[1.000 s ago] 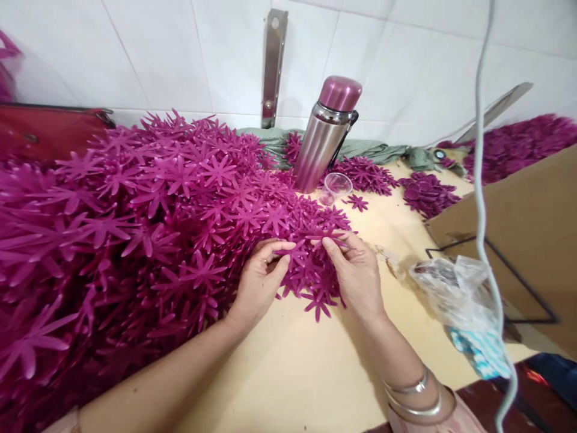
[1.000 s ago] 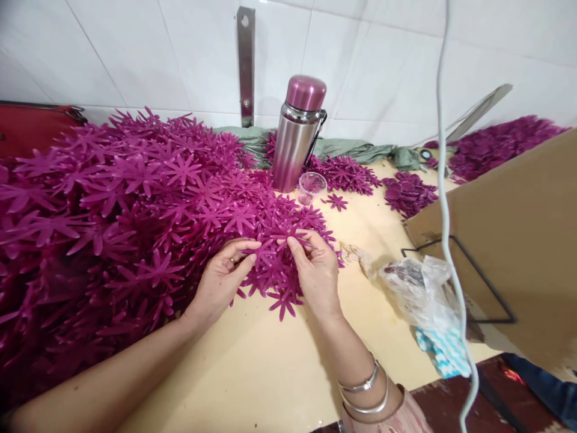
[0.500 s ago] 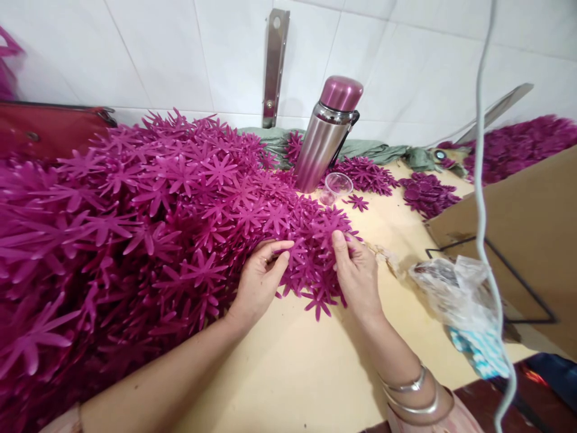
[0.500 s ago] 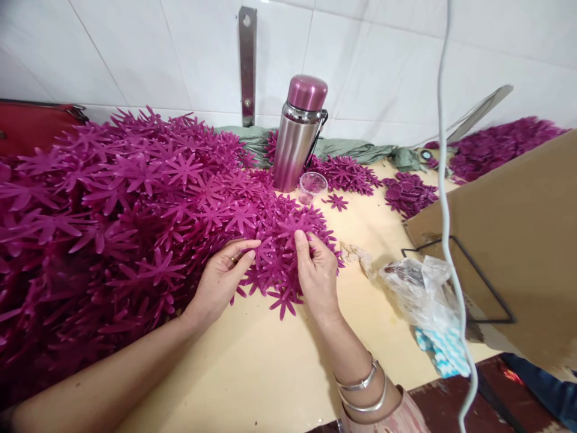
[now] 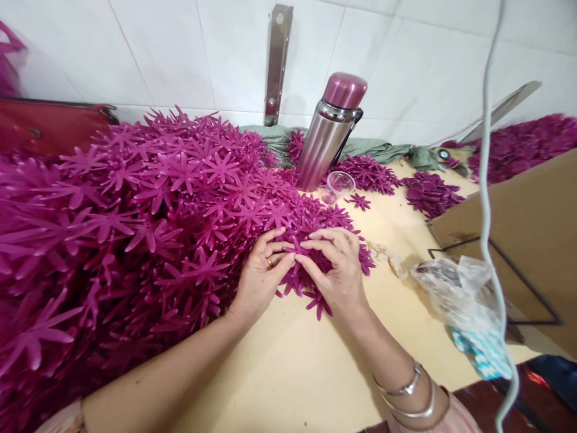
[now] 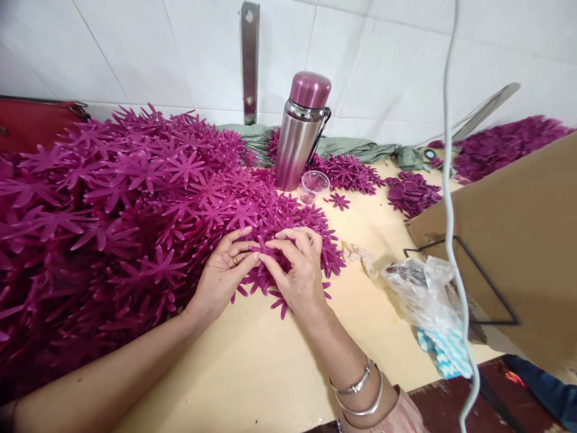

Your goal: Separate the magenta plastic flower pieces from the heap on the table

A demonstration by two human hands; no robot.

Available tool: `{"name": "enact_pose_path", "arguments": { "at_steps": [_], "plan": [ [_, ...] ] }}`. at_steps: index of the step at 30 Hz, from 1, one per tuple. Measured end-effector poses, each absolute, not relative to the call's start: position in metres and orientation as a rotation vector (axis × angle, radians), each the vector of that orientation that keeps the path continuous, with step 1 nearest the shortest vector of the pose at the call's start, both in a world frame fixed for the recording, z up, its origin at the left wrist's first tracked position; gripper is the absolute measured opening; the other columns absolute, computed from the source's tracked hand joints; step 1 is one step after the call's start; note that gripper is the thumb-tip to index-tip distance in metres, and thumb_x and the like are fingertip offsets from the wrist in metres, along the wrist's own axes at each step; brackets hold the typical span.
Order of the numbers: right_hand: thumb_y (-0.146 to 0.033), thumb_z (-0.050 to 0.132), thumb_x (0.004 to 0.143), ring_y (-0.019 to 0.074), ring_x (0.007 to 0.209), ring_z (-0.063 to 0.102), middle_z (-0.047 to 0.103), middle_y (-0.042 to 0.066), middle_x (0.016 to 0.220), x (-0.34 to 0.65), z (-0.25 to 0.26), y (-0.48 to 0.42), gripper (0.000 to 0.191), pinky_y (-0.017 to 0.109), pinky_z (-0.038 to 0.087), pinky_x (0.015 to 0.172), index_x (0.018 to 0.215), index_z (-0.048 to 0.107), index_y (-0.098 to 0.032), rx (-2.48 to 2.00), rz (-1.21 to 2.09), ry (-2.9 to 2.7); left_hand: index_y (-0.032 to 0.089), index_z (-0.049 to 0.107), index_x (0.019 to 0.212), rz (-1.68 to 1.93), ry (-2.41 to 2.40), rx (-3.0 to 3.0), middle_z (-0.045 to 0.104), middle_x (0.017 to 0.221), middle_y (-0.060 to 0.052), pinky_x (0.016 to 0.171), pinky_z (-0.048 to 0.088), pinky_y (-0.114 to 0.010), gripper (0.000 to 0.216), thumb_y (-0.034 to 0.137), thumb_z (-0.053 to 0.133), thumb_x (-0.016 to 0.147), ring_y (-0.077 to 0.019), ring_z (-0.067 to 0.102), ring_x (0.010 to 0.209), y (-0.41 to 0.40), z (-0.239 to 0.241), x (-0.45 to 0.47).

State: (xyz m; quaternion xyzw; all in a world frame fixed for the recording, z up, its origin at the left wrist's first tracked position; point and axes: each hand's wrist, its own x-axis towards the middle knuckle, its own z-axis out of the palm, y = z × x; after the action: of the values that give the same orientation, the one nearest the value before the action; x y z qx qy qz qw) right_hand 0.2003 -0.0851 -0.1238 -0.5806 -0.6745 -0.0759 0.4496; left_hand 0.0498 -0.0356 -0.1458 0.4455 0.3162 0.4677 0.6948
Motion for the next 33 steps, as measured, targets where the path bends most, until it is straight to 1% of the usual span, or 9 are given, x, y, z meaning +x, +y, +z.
{"name": "enact_pose_path", "arguments": {
  "at_steps": [5, 10, 14, 20, 22, 25, 27, 31, 33],
  "plan": [
    [-0.021, 0.072, 0.092, 0.0236, 0.098, 0.062, 0.072, 0.004, 0.097, 0.2004, -0.1268, -0.084, 0.005, 0.045, 0.049, 0.092, 0.093, 0.07, -0.025, -1.411, -0.041, -1.651, 0.023, 0.057, 0.127, 1.001, 0.694, 0.948, 0.07, 0.1, 0.0, 0.085, 0.058, -0.025, 0.052, 0.018, 0.078, 0.079, -0.0104, 0.069, 0.086, -0.0353, -0.1433, 0.0497],
    [-0.016, 0.064, 0.096, 0.0207, 0.09, 0.061, 0.068, 0.003, 0.09, 0.1991, -0.1249, -0.085, 0.011, 0.039, 0.049, 0.084, 0.088, 0.063, -0.023, -1.437, 0.002, -1.672, 0.021, 0.061, 0.121, 0.977, 0.712, 0.95, 0.071, 0.099, 0.0, 0.083, 0.058, -0.024, 0.046, 0.018, 0.079, 0.078, -0.0098, 0.069, 0.083, -0.036, -0.1395, 0.0488],
    [-0.015, 0.061, 0.098, 0.021, 0.087, 0.059, 0.066, 0.004, 0.089, 0.1993, -0.1254, -0.0844, 0.012, 0.038, 0.048, 0.081, 0.088, 0.059, -0.023, -1.458, -0.008, -1.734, 0.02, 0.063, 0.117, 0.96, 0.701, 0.933, 0.073, 0.096, 0.0, 0.082, 0.059, -0.024, 0.044, 0.017, 0.081, 0.077, -0.0096, 0.07, 0.08, -0.0363, -0.1374, 0.0486],
    [-0.016, 0.06, 0.098, 0.0218, 0.091, 0.06, 0.066, 0.004, 0.091, 0.1994, -0.1276, -0.0837, 0.011, 0.038, 0.049, 0.084, 0.09, 0.059, -0.023, -1.46, 0.02, -1.718, 0.018, 0.067, 0.107, 0.995, 0.704, 0.917, 0.075, 0.091, 0.0, 0.079, 0.059, -0.023, 0.032, 0.022, 0.081, 0.078, -0.0096, 0.071, 0.078, -0.0356, -0.1416, 0.0486],
    [-0.019, 0.065, 0.096, 0.0216, 0.094, 0.062, 0.067, 0.004, 0.095, 0.1999, -0.1281, -0.0838, 0.006, 0.038, 0.05, 0.086, 0.093, 0.061, -0.023, -1.438, 0.06, -1.688, 0.018, 0.067, 0.107, 1.001, 0.708, 0.911, 0.076, 0.091, 0.0, 0.079, 0.059, -0.023, 0.032, 0.024, 0.081, 0.079, -0.0097, 0.072, 0.078, -0.0356, -0.143, 0.0479],
    [-0.022, 0.072, 0.092, 0.0218, 0.097, 0.064, 0.069, 0.004, 0.099, 0.2008, -0.1286, -0.0842, 0.009, 0.038, 0.051, 0.088, 0.096, 0.064, -0.024, -1.415, 0.086, -1.658, 0.019, 0.067, 0.108, 0.993, 0.709, 0.896, 0.076, 0.093, 0.0, 0.079, 0.059, -0.023, 0.033, 0.026, 0.081, 0.08, -0.0097, 0.072, 0.077, -0.0356, -0.1429, 0.0468],
    [-0.02, 0.069, 0.094, 0.0211, 0.095, 0.064, 0.069, 0.003, 0.096, 0.2009, -0.1288, -0.0842, 0.007, 0.038, 0.051, 0.087, 0.093, 0.064, -0.024, -1.42, 0.086, -1.651, 0.019, 0.067, 0.107, 0.984, 0.703, 0.891, 0.077, 0.095, 0.0, 0.08, 0.059, -0.022, 0.033, 0.024, 0.082, 0.079, -0.0096, 0.072, 0.079, -0.0355, -0.1419, 0.0464],
    [-0.017, 0.062, 0.097, 0.0203, 0.09, 0.063, 0.068, 0.002, 0.091, 0.1996, -0.1295, -0.0838, 0.011, 0.037, 0.051, 0.084, 0.089, 0.06, -0.024, -1.446, 0.093, -1.671, 0.018, 0.067, 0.107, 0.951, 0.691, 0.892, 0.079, 0.102, -0.002, 0.085, 0.057, -0.021, 0.037, 0.019, 0.085, 0.074, -0.0102, 0.073, 0.089, -0.0356, -0.1389, 0.0463],
    [-0.016, 0.061, 0.097, 0.0203, 0.091, 0.063, 0.068, 0.003, 0.092, 0.1982, -0.1299, -0.0842, 0.012, 0.036, 0.051, 0.084, 0.09, 0.059, -0.024, -1.454, 0.085, -1.674, 0.018, 0.068, 0.105, 0.942, 0.696, 0.881, 0.079, 0.102, -0.002, 0.083, 0.057, -0.021, 0.037, 0.02, 0.086, 0.073, -0.0102, 0.073, 0.086, -0.036, -0.1376, 0.0464]
  ]
}}
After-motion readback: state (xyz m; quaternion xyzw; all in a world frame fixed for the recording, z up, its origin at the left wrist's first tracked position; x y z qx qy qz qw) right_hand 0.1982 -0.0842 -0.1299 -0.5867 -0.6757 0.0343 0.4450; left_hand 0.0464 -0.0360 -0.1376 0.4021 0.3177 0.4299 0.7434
